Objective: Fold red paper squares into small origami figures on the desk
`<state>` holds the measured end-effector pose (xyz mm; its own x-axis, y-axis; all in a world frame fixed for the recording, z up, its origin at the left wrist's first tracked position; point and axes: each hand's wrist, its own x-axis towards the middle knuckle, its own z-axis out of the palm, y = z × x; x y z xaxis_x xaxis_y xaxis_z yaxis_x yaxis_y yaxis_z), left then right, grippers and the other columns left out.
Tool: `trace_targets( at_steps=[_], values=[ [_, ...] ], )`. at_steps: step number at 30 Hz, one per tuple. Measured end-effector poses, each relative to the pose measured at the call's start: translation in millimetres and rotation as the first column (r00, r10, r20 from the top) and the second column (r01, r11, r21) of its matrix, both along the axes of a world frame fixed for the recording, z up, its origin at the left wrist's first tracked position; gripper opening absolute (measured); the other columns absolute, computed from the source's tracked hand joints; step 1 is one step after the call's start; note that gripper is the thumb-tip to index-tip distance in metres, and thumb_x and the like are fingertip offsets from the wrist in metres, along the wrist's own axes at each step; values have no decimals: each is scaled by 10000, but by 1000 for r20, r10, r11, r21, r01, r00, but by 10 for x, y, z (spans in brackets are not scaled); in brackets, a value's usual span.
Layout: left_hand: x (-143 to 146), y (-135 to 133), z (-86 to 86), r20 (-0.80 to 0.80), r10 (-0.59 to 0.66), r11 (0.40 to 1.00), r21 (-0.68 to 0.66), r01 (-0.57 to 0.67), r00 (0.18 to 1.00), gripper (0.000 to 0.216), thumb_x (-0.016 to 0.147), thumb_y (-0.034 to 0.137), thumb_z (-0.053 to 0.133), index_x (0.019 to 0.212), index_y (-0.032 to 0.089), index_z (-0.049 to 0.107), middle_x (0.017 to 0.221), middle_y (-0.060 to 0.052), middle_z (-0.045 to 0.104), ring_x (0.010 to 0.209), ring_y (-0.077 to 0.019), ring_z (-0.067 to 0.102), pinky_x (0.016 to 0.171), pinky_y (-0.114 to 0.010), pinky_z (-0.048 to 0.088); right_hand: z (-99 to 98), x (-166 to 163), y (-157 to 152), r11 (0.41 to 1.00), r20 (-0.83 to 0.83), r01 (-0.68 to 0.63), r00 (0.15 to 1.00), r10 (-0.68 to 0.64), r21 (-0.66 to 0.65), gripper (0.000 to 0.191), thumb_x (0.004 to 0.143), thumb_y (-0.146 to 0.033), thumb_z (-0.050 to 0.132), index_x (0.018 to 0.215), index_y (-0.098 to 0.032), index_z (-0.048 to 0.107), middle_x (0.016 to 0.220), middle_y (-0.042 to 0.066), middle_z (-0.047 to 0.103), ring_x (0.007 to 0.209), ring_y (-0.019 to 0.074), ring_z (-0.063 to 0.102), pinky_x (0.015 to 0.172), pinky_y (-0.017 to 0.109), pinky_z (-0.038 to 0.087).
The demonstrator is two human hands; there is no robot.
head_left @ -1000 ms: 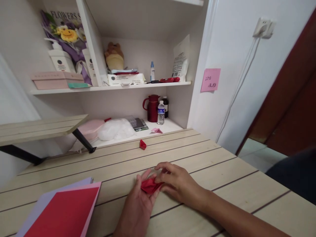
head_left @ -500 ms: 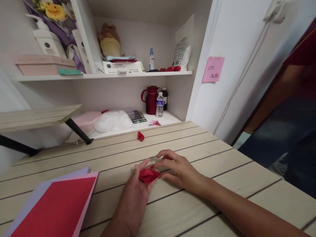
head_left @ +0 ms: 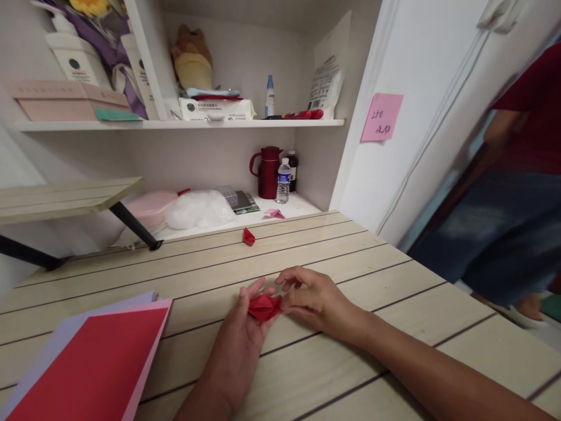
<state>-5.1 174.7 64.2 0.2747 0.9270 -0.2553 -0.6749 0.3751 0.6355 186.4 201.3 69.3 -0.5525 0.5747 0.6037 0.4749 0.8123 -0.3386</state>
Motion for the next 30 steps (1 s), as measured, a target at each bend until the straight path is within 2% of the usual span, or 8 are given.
trace_targets(
  at_steps=[2, 5, 7, 10, 15, 19, 24, 30],
  values=[
    [6, -7, 13, -13, 14, 1000, 10, -14, 1000, 481, 940, 432, 535, 1354, 187, 531, 1225, -116, 686, 1237, -231, 579, 1151, -431, 351, -11, -6, 0, 999, -35, -11, 999, 10, -42, 100, 901, -201, 648, 844, -236, 721, 1151, 52, 629, 917, 164, 638, 846, 312, 521],
    [16, 28, -22, -40, 142, 990, 33, -140, 989, 512, 935, 375, 554, 1420, 276, 424, 1303, -116, 621, 1195, -239, 614, 1096, -447, 422, -24, -13, 18, 983, -189, -7, 982, -29, -184, 81, 880, -188, 666, 837, -218, 728, 1114, 67, 630, 971, 178, 641, 868, 310, 522],
    [25, 87, -91, -71, 239, 971, 23, -238, 968, 535, 927, 370, 560, 1428, 319, 378, 1390, -135, 531, 1108, -249, 663, 1032, -457, 478, -41, -13, 79, 959, -296, 55, 945, -140, -278, 66, 862, -200, 684, 818, -210, 733, 1076, 75, 640, 986, 192, 644, 866, 317, 525],
    [46, 189, -217, -83, 268, 964, 26, -266, 960, 599, 893, 438, 595, 1431, 342, 350, 1451, -150, 430, 1031, -251, 686, 988, -453, 499, -86, -9, 312, 893, -356, 226, 857, -372, -389, 75, 823, -223, 710, 753, -200, 728, 1010, 66, 669, 959, 208, 650, 841, 332, 530],
    [53, 228, -312, -103, 139, 988, 81, -131, 985, 686, 811, 606, 628, 1352, 207, 496, 1155, -140, 623, 919, -256, 698, 958, -462, 492, -204, -75, 985, 780, -305, 421, 750, -587, -463, 128, 831, -263, 706, 770, -150, 702, 934, 65, 678, 855, 207, 654, 796, 346, 544],
    [11, 203, -313, -91, 53, 993, 108, -43, 994, 656, 761, 628, 676, 1222, 166, 604, 1007, -117, 695, 891, -248, 696, 932, -429, 490, -307, -206, 1396, 673, -190, 520, 699, -689, -526, 289, 956, -333, 608, 1185, -158, 611, 1190, 78, 630, 990, 219, 646, 836, 404, 560],
    [-3, 260, -348, -62, 30, 998, 60, -27, 998, 656, 662, 658, 745, 1086, 164, 670, 865, -89, 734, 782, -224, 698, 841, -395, 507, -364, -292, 1593, 594, -112, 596, 649, -753, -540, 284, 970, -331, 586, 1212, -183, 600, 1241, 86, 609, 1032, 221, 633, 874, 417, 551],
    [4, 330, -368, -58, -27, 1000, 5, 28, 998, 652, 546, 653, 821, 961, 160, 717, 791, -75, 747, 730, -213, 702, 793, -367, 510, -409, -258, 1661, 586, -97, 624, 637, -764, -518, 286, 969, -331, 588, 1210, -177, 599, 1229, 87, 613, 1023, 217, 636, 869, 418, 552]
  ],
)
